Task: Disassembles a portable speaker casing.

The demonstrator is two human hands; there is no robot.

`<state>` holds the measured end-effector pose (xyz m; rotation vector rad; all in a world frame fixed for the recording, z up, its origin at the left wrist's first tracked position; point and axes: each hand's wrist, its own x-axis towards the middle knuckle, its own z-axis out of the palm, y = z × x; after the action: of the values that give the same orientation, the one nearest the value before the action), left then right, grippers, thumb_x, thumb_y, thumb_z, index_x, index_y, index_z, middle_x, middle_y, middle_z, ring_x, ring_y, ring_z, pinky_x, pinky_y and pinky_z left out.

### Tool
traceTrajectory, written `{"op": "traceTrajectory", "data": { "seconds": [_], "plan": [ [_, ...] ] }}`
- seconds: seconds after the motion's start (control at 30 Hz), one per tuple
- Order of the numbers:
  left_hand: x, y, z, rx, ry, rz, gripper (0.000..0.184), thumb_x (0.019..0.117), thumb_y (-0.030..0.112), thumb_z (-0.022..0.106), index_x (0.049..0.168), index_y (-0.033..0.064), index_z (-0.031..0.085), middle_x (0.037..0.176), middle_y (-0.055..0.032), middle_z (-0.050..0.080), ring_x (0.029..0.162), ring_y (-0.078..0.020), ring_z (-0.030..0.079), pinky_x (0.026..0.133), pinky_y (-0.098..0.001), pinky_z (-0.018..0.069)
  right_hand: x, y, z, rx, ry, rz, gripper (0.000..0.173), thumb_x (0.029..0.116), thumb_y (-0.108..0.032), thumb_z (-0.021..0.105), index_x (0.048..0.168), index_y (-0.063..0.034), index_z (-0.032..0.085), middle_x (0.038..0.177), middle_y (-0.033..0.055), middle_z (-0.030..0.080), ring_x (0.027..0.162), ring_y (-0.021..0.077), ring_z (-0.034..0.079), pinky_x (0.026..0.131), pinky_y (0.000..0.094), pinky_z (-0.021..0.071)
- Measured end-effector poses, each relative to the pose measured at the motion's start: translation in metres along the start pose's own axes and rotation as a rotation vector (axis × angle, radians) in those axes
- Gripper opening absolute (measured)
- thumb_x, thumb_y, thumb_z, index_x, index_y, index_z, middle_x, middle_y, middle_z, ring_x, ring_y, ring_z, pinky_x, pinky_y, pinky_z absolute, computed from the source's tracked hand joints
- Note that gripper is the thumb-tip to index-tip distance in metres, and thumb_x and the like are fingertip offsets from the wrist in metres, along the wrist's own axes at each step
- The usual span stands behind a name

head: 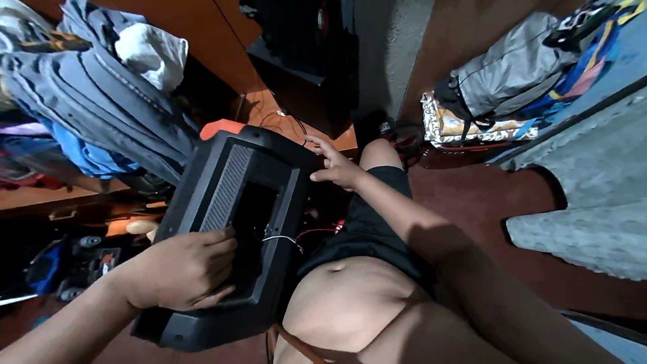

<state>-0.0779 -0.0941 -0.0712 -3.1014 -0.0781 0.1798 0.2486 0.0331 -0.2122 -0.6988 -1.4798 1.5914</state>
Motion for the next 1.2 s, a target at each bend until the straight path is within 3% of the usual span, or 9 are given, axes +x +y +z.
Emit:
{"op": "traceTrajectory", "data": {
  "seconds": [0.13, 0.23, 0.4, 0.57, 0.7, 0.83, 0.93, 1.07, 1.2],
  "plan": [
    [-0.008, 0.004, -0.001, 0.005, 0.018, -0.045, 0.058, 0.1076, 0.042, 0.030, 0.063, 0.0101, 0.048, 0.064, -0.0075, 0.057, 0.075, -0.0281, 0.067, 0.094, -0.0510, 0.0551, 0.005, 0.007, 0.014, 0.020, -0.125, -0.084, 0.105, 0.0678, 0.001, 0.081, 0.158, -0.0039, 0.028, 0.156, 0.0179, 0.043, 0.139, 0.0227, 0.050, 0.113, 0.0416, 0.0472],
    [-0.001, 0.018, -0.002, 0.059, -0.008, -0.143, 0.057, 0.1071, 0.036, 0.031, 0.067, 0.0057, 0.057, 0.076, -0.0110, 0.066, 0.095, -0.0314, 0.072, 0.111, -0.0527, 0.0473, -0.002, 0.014, 0.016, 0.063, -0.088, -0.079, 0.097, 0.0643, 0.002, 0.081, 0.150, -0.0032, 0.036, 0.144, 0.0175, 0.053, 0.126, 0.0219, 0.059, 0.104, 0.0412, 0.0534],
    [0.029, 0.059, 0.014, 0.179, -0.065, -0.462, 0.050, 0.1064, 0.028, 0.039, 0.077, -0.0007, 0.067, 0.088, -0.0161, 0.073, 0.111, -0.0348, 0.070, 0.117, -0.0538, 0.0411, -0.021, 0.021, 0.015, 0.025, 0.004, 0.018, 0.078, 0.0690, -0.010, 0.087, 0.134, -0.0075, 0.043, 0.124, 0.0147, 0.060, 0.106, 0.0213, 0.066, 0.088, 0.0415, 0.0593],
    [0.088, 0.114, 0.059, 0.143, 0.138, -1.085, 0.070, 0.1005, 0.060, 0.041, 0.129, 0.0017, 0.067, 0.135, -0.0166, 0.067, 0.123, -0.0333, 0.065, 0.110, -0.0533, 0.0452, -0.050, 0.034, 0.025, -0.020, 0.123, 0.128, 0.072, 0.0778, -0.014, 0.086, 0.137, -0.0182, 0.044, 0.124, 0.0117, 0.062, 0.101, 0.0241, 0.067, 0.079, 0.0455, 0.0604],
    [0.124, 0.122, 0.066, -0.443, 0.372, -1.550, 0.108, 0.0874, 0.075, 0.056, 0.155, -0.0068, 0.035, 0.150, -0.0277, 0.050, 0.132, -0.0440, 0.054, 0.110, -0.0601, 0.0430, -0.060, 0.044, 0.030, -0.038, 0.125, 0.091, 0.072, 0.0773, -0.010, 0.086, 0.136, -0.0135, 0.044, 0.124, 0.0126, 0.062, 0.106, 0.0231, 0.067, 0.088, 0.0455, 0.0603],
    [0.127, 0.092, 0.071, -0.874, 0.737, -1.785, 0.095, 0.0815, 0.072, 0.065, 0.144, 0.0010, 0.052, 0.129, -0.0168, 0.066, 0.118, -0.0234, 0.065, 0.100, -0.0467, 0.0537, -0.055, 0.034, 0.012, -0.280, -0.102, 0.069, 0.071, 0.0792, -0.030, 0.087, 0.134, -0.0094, 0.048, 0.130, 0.0123, 0.059, 0.113, 0.0197, 0.064, 0.094, 0.0428, 0.0579],
    [0.119, 0.079, 0.077, -0.946, 0.810, -1.773, 0.090, 0.0815, 0.074, 0.063, 0.143, 0.0089, 0.055, 0.125, -0.0081, 0.069, 0.105, -0.0145, 0.069, 0.091, -0.0415, 0.0580, -0.023, 0.009, -0.011, -0.347, -0.308, 0.026, 0.060, 0.0880, -0.048, 0.068, 0.129, -0.0050, 0.056, 0.118, 0.0112, 0.063, 0.091, 0.0143, 0.063, 0.074, 0.0356, 0.0556],
    [0.109, 0.076, 0.071, -1.027, 0.608, -1.810, 0.080, 0.0852, 0.073, 0.060, 0.142, 0.0169, 0.058, 0.112, -0.0092, 0.072, 0.091, -0.0204, 0.070, 0.083, -0.0492, 0.0578, 0.058, -0.023, 0.001, -0.461, -0.189, -0.016, 0.035, 0.1049, -0.026, 0.055, 0.126, 0.0011, 0.061, 0.118, 0.0156, 0.066, 0.101, 0.0214, 0.068, 0.087, 0.0411, 0.0591],
    [0.099, 0.072, 0.058, -1.102, 0.408, -1.835, 0.074, 0.0885, 0.076, 0.059, 0.141, 0.0232, 0.060, 0.105, -0.0110, 0.073, 0.097, -0.0275, 0.070, 0.086, -0.0575, 0.0546, 0.165, -0.041, 0.054, -0.784, -0.222, -0.262, 0.026, 0.1025, -0.019, 0.061, 0.119, -0.0011, 0.068, 0.119, 0.0142, 0.069, 0.107, 0.0209, 0.069, 0.095, 0.0389, 0.0574]
  ]
}}
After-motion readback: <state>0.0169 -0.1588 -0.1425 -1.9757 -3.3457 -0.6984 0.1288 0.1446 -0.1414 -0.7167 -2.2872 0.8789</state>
